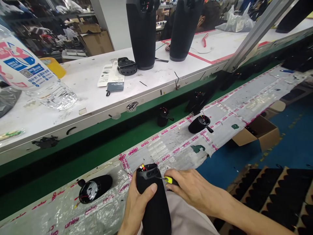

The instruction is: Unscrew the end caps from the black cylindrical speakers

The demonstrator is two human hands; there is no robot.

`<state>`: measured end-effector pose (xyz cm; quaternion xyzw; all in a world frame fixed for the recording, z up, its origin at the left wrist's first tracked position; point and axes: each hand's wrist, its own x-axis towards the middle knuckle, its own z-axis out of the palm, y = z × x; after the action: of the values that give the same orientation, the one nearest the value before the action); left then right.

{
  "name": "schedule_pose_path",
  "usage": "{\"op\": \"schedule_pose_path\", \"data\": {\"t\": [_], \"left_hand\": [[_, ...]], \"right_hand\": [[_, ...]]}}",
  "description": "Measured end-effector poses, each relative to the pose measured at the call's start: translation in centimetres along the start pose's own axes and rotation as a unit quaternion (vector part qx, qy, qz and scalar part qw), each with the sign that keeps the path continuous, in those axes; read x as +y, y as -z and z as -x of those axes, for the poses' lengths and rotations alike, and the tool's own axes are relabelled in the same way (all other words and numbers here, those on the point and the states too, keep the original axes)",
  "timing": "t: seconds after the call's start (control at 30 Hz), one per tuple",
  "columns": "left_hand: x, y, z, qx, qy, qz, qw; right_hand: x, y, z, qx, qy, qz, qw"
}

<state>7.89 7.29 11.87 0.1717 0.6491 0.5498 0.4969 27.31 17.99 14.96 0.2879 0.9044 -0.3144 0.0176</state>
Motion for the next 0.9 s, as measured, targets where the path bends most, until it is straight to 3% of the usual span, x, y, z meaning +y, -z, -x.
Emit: {"op": "schedule_pose_path", "data": {"t": [0.23,0.53,0.9], "left_hand": [[0.2,0.5,-0.2,-0.004,-0.031,-0.062,0.998],[-0.5,0.9,-1.0,-0.033,-0.043,-0.144,0.988],[-0.2,0.3,-0.2,0.008,-0.05,-0.199,0.979]], "right_hand": [[-1.1,2.2,-2.6,-0.014,0.096,0.188,0.977],[-0.1,2.6,-3.1,0.003,0.131,0.231,0.964],[-0.4,2.0,-2.4,-0.024,0.152,0.309,0.939]]}}
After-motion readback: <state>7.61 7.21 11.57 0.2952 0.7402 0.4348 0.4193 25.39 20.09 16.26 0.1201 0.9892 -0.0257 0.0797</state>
